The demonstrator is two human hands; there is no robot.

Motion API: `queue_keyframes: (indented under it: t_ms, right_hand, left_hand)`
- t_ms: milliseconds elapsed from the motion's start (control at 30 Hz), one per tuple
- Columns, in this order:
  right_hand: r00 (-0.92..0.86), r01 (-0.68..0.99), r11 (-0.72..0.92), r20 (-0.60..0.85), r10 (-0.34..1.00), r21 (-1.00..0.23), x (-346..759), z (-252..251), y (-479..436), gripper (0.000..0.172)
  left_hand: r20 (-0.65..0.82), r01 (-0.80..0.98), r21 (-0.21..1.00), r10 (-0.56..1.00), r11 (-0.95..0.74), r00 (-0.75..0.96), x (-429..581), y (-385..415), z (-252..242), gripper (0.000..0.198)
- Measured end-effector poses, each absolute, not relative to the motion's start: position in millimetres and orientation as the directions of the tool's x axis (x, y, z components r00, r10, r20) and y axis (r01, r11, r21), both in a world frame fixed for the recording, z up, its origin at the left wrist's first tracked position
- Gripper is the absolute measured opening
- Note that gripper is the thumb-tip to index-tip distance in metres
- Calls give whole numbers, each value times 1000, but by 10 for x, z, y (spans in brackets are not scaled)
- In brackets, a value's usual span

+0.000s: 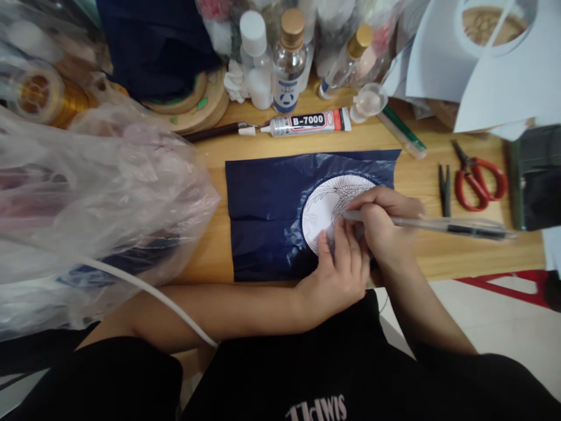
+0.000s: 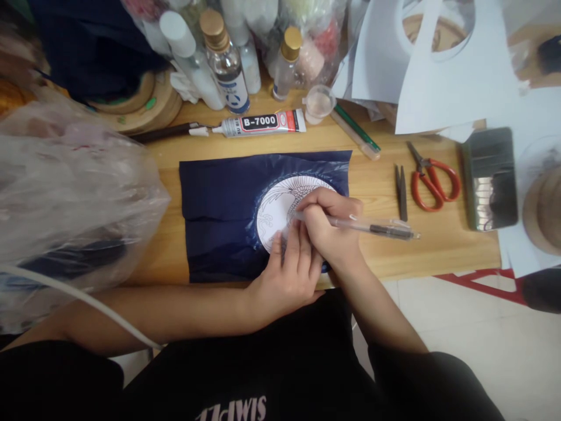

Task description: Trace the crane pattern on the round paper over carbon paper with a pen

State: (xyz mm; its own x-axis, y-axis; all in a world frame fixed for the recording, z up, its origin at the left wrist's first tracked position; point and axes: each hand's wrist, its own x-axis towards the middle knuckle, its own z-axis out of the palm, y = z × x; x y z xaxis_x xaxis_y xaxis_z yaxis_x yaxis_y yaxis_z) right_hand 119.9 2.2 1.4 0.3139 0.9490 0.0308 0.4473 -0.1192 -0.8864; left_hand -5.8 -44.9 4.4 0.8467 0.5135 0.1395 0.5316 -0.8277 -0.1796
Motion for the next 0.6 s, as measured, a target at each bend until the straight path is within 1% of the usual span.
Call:
queue_keyframes:
  t_ms: [167,367,600]
  right_hand:
    - [319,466,-147,11,948,-873,1203,-4,14,23]
    - [315,432,-107,39,948,-895,1196,5,23,24]
    - [337,440,-127,32,941,-889,1195,9,23,23]
  left_hand:
    - [141,534,-180,515,-826,845,-58,-455,36,66]
    - [151,541,-183,520,-821,840,-61,-454,36,64]
    - [151,540,-189,519,-820,841,-57,-451,44,64]
